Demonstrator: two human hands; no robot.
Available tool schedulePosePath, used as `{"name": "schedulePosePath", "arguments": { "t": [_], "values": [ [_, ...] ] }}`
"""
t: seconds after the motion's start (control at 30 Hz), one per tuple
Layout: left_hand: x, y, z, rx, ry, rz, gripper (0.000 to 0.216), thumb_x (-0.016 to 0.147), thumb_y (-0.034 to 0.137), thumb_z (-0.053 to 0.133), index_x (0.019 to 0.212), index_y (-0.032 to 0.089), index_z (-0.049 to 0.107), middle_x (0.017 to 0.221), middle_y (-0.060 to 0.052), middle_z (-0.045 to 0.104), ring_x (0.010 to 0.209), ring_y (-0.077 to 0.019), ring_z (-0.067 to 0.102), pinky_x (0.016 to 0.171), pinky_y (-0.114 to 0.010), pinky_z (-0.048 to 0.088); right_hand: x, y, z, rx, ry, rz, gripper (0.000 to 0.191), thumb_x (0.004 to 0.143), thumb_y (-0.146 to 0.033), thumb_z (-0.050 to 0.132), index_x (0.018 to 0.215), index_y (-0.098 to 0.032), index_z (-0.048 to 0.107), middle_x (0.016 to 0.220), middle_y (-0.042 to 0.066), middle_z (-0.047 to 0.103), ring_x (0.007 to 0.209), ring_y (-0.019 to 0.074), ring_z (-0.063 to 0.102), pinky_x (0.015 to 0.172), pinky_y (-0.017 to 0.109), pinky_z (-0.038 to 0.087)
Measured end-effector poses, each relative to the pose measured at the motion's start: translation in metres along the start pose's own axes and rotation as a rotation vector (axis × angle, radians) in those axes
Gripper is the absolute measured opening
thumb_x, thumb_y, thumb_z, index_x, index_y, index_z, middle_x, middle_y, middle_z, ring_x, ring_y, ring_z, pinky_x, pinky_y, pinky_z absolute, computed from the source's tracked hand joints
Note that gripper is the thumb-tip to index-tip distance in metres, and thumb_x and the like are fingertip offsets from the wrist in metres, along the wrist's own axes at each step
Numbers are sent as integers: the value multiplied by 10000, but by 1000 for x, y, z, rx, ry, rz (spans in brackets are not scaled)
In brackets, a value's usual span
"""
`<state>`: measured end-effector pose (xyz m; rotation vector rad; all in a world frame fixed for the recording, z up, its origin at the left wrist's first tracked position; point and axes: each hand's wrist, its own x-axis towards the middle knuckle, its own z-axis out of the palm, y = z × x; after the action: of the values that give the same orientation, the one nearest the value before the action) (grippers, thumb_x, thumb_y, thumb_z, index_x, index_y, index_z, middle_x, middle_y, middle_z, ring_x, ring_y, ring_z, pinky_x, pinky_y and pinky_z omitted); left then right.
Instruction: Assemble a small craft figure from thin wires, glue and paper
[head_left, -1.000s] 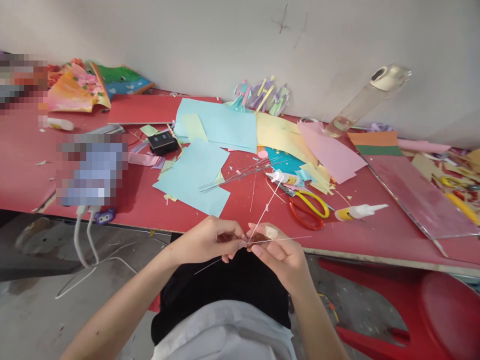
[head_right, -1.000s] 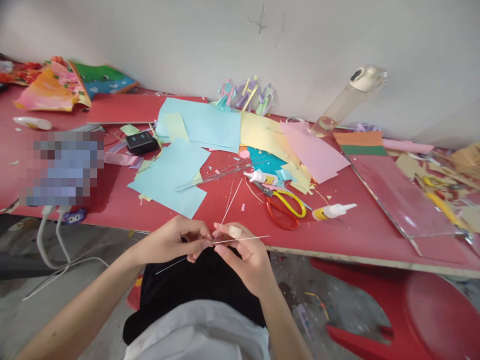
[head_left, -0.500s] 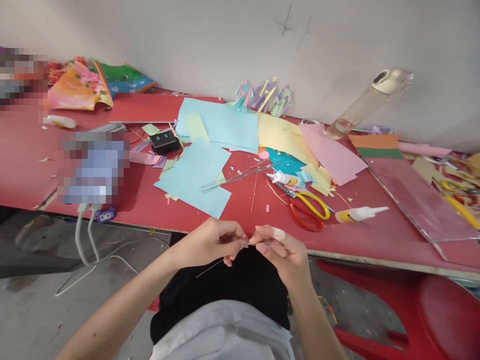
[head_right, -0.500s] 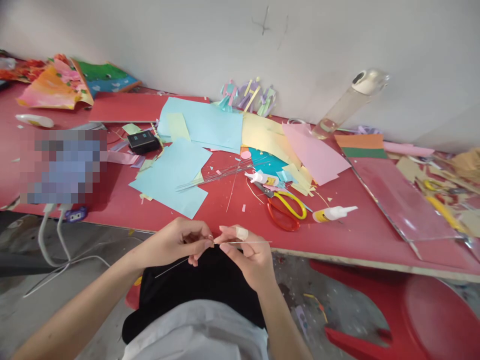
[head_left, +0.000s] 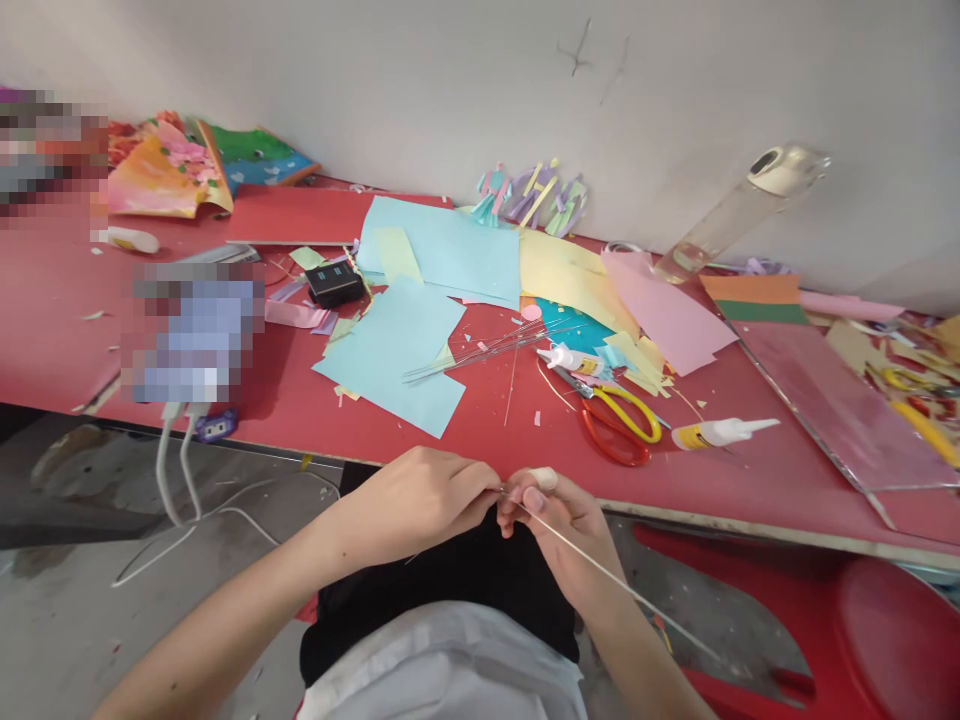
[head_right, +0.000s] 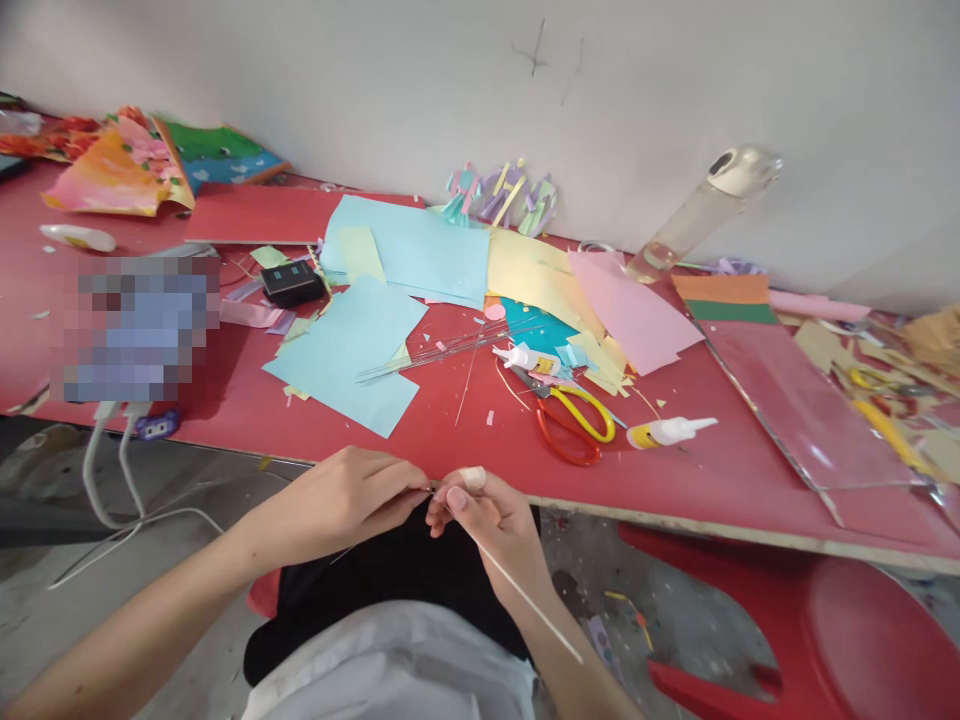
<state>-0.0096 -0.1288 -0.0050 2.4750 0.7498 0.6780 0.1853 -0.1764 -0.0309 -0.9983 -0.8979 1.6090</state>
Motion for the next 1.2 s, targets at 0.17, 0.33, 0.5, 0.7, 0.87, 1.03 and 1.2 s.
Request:
{"name": "schedulePosePath", "arguments": {
  "t": [0.17, 0.33, 0.5, 0.7, 0.87, 1.03, 1.2],
  "values": [
    [-4, 1, 0, 6, -5, 8, 174, 984, 147, 464, 891, 126, 608, 706, -3, 655, 553, -118, 527, 509, -250, 329, -3, -6, 5, -3, 32, 93, 152, 800, -341, 795, 785, -206, 728, 726, 13, 676, 666, 140, 634, 610, 258, 524],
    [-4, 1, -2, -41, -16, -18, 157, 977, 138, 469, 902, 129, 607, 720, -3, 666, 554, -112, 520, 509, -246, 320, -3, -7, 4, -38, 26, 106, 181, 763, -328, 828, 815, -206, 705, 728, 4, 675, 662, 136, 634, 639, 265, 532],
    [-4, 1, -2, -82, -25, -55, 139, 956, 135, 495, 876, 140, 608, 674, 18, 623, 522, -98, 458, 491, -243, 269, -2, -10, 3, -87, -6, 110, 212, 727, -304, 855, 811, -209, 685, 695, -17, 661, 639, 122, 629, 654, 252, 528],
    [-6, 0, -6, -213, -74, -127, 101, 935, 138, 527, 895, 157, 618, 629, 50, 548, 509, -79, 381, 498, -222, 263, 4, -11, -7, -239, -114, 92, 222, 741, -291, 844, 846, -224, 661, 812, -15, 665, 742, 135, 661, 722, 245, 535],
    [-5, 0, -9, -305, -117, -158, 100, 928, 151, 538, 921, 159, 638, 603, 53, 528, 501, -74, 382, 490, -203, 279, 11, -19, -16, -512, -357, 35, 179, 877, -373, 710, 857, -199, 671, 839, 23, 675, 820, 163, 643, 772, 261, 504],
    [-2, 0, -11, -423, -131, -171, 92, 908, 129, 545, 892, 148, 634, 632, 32, 592, 510, -71, 466, 493, -173, 346, 15, -35, -14, -746, -468, -86, 185, 920, -371, 656, 859, -198, 677, 819, 19, 641, 755, 150, 600, 721, 252, 470],
    [1, 1, -17, -624, -187, -227, 88, 909, 123, 537, 855, 150, 601, 579, 43, 589, 485, -72, 556, 485, -145, 404, 22, -42, -13, -910, -552, -385, 102, 923, -269, 663, 843, -207, 669, 750, 14, 619, 680, 140, 526, 633, 251, 421]
  ]
}}
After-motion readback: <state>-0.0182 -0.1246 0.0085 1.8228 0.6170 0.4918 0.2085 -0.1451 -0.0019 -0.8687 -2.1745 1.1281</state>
